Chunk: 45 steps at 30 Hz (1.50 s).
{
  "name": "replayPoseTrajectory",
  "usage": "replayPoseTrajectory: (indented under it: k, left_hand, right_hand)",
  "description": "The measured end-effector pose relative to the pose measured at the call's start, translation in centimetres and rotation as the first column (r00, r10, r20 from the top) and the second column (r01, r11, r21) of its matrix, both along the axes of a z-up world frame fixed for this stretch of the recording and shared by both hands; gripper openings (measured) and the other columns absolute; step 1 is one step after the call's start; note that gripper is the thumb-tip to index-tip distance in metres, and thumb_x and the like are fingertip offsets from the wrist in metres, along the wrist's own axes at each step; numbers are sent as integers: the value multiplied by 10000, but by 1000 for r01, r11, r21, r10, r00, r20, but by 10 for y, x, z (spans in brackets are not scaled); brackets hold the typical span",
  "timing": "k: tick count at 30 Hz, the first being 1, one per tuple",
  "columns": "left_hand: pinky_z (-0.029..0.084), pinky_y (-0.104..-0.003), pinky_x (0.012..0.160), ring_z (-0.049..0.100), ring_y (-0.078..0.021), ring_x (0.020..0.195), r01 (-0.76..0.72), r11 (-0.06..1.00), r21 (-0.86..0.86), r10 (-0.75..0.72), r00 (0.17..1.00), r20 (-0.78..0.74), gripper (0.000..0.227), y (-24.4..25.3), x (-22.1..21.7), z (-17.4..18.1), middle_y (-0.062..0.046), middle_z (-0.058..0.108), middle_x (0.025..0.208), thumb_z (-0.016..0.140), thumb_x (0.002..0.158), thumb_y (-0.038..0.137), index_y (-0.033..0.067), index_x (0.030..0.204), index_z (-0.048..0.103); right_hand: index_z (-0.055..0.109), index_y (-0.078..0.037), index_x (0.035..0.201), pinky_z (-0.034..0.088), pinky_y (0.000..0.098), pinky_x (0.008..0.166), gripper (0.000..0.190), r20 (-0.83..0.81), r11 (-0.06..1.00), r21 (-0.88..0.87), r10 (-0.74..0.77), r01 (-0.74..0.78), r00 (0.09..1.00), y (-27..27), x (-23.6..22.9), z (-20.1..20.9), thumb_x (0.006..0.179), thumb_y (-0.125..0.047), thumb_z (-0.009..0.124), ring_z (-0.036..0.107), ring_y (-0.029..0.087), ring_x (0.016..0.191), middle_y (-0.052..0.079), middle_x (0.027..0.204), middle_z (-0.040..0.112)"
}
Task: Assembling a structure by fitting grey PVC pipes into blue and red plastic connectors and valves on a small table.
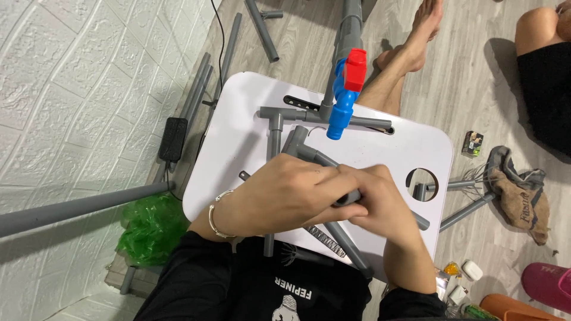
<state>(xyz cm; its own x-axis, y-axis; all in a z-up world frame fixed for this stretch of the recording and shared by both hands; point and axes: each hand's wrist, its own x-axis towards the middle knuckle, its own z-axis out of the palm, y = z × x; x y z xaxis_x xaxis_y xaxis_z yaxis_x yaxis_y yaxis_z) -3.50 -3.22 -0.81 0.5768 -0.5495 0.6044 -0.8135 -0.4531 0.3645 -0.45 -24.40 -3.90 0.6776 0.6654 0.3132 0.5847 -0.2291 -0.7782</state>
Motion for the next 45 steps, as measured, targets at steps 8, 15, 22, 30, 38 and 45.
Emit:
replayPoseTrajectory:
  k: [8,15,22,30,38,45]
  left_hand:
    - [369,-265,477,493,-117,529,-144,982,-125,159,980,122,234,-11,-7,1,-28,642,767,793,989,215,22,930,675]
    - [407,-285,560,540,-127,639,9,992,-128,8,991,130,255,-10,-1,-2,-21,591,806,686,1050,252,65,879,663]
    - [378,-290,519,448,-127,560,42,996,-75,-34,994,105,205,-15,5,-15,-15,529,756,674,1054,247,45,1029,692]
    - [487,-254,465,572,-156,454,-144,939,-313,146,989,-16,245,-14,1,5,-27,541,563,802,959,297,69,961,711]
    - [415,-222,500,462,-90,486,-215,730,-649,190,976,-109,192,11,84,-35,36,550,584,634,1015,168,63,876,714]
    - [468,-461,1095,591,-322,1308,-475,834,-280,295,813,-501,503,9,162,-192,-146,603,1383,514,1051,412,105,1449,533]
  right_hand:
    - [660,5,919,403,317,472,178,472,874,-5,-426,486,772,20,-28,-16,826,-57,799,517,173,472,59,640,618]
    - [693,-41,863,484,278,452,156,-13,988,-65,-140,139,990,10,-24,31,750,-3,593,600,175,408,33,572,667]
    - [591,-111,648,347,233,368,386,-241,898,35,433,-438,868,-19,11,-9,953,-343,541,408,106,358,-51,462,500]
    - [605,-137,915,441,305,404,126,161,958,-128,-234,256,959,8,-12,11,846,-34,624,433,225,316,15,411,448]
    - [655,-60,988,326,242,447,271,220,868,41,-491,495,843,13,-10,6,849,-116,881,424,132,389,-14,500,510]
    - [216,-24,1683,506,285,731,1096,436,837,146,-534,528,725,45,29,7,949,-212,1008,770,216,911,114,878,783]
